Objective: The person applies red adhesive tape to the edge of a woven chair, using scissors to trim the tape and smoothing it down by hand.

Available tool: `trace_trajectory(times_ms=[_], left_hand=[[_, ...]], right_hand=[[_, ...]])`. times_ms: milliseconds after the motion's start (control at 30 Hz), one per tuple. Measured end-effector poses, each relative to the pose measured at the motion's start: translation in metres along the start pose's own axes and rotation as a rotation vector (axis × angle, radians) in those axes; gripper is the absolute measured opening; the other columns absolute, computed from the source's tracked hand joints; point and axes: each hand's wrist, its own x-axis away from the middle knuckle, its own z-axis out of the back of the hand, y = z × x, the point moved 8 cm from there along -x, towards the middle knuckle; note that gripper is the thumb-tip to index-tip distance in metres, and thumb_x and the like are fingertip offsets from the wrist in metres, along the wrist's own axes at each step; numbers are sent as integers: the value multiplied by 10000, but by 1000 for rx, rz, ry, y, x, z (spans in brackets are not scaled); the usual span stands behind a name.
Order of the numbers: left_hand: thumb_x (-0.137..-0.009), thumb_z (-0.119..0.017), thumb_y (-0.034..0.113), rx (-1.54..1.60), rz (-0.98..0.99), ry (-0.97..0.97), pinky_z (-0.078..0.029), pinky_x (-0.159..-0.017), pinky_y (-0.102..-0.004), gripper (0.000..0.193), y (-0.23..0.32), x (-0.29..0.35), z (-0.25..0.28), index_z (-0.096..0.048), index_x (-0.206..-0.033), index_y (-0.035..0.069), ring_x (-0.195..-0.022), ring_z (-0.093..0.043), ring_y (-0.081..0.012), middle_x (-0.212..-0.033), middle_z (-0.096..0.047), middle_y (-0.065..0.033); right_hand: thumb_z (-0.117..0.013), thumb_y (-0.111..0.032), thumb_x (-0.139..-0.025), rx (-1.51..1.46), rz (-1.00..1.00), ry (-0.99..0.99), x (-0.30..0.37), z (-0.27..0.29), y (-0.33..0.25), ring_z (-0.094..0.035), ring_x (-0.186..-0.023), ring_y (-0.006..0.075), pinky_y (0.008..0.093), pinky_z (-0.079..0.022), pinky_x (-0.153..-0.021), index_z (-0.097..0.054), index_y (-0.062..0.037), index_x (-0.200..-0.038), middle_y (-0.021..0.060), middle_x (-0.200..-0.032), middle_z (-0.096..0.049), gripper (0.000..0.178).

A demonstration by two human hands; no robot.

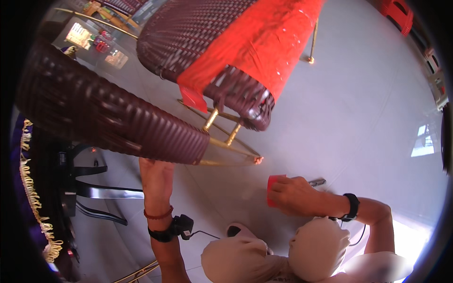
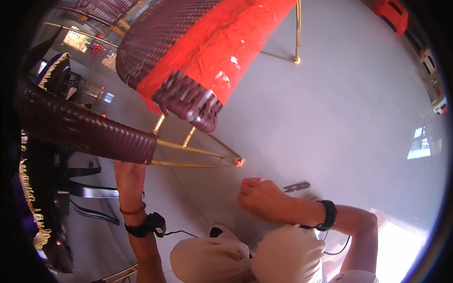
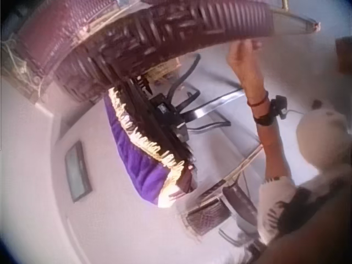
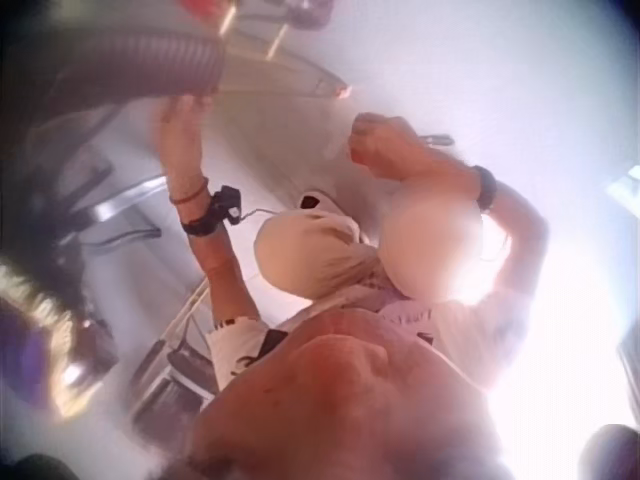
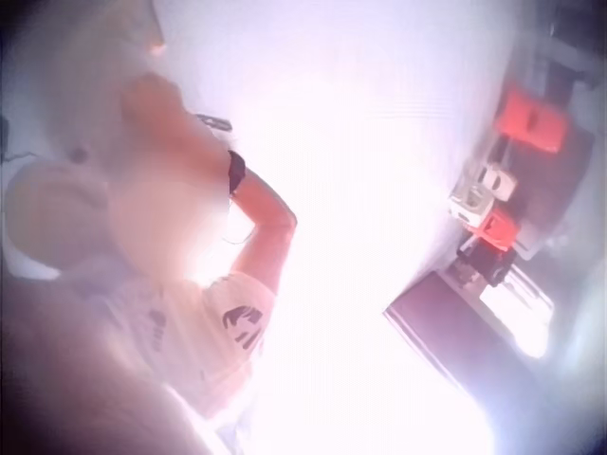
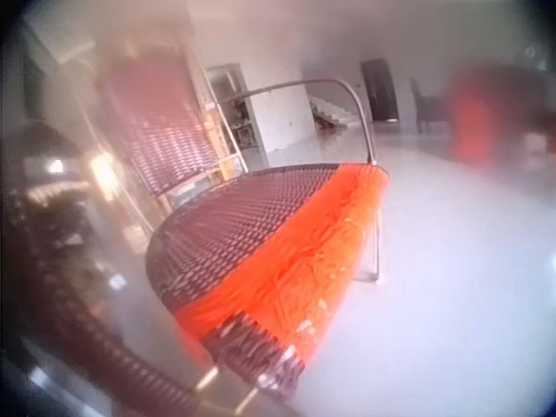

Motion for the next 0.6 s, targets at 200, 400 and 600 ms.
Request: trace_trajectory(times_ms=[200,400,600], left_hand=[[-861,-566,81,-79,98,-63,-496,-799,-278,195,29,-27,-39,-590,-1032,-11,-850,-599,-146,-894,-631,-90],[-873,-574,124,-85,88,-67,-500,-741,-281,192,21,-43,-49,-602,-1003,-14,-806,-607,-157,-903,-645,-101],[-827,-546,54,407,147,-293,-471,-851,-316,215,19,-50,-77,-564,-1018,-45,-935,-588,-207,-1025,-609,-134]], right_hand=[[-649,-101,-609,-50,-9,-63,2,12,-1,-568,-870,230,333,-506,-554,-568,-74,-816,42,-849,-586,224],[-643,-95,-611,-88,46,-7,2,12,-4,-572,-825,222,327,-504,-547,-572,-78,-786,33,-837,-587,189],[-638,-88,-599,-70,21,-35,4,5,-2,-559,-804,207,310,-499,-536,-564,-91,-726,28,-810,-567,146]])
